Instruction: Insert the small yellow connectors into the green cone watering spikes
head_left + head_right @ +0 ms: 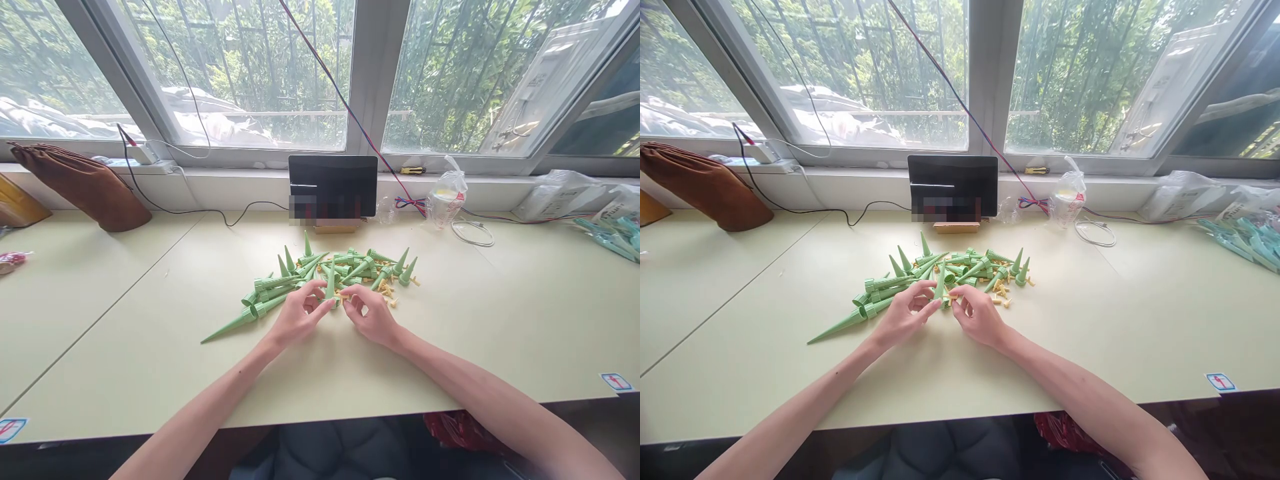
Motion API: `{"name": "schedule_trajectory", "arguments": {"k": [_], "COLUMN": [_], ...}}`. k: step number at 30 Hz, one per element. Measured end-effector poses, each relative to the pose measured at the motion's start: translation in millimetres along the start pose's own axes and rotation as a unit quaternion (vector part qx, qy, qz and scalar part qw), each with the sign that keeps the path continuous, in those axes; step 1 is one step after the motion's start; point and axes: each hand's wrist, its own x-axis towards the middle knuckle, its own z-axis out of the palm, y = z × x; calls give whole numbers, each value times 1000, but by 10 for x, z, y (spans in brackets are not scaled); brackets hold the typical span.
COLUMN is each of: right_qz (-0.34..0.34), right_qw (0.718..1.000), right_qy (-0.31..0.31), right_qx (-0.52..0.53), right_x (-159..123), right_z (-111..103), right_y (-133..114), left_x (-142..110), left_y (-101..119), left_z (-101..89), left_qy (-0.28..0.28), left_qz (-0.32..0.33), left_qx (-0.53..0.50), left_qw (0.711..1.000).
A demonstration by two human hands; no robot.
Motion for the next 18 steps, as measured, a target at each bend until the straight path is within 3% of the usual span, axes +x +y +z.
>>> {"name": "schedule_trajectory", "arguments": {"k": [18], "right_qz": [-1], "right_qw": [1000], "right_qy": [3], "right_qx": [0], "right_x": [-4], "right_z": [6], "right_y": [26], "left_x": [-1], "left_y": [-5], "left_z": [-2], "left_qy": [-6], "left_qz": [35], "left_qx": [41], "left_qw": [999]}}
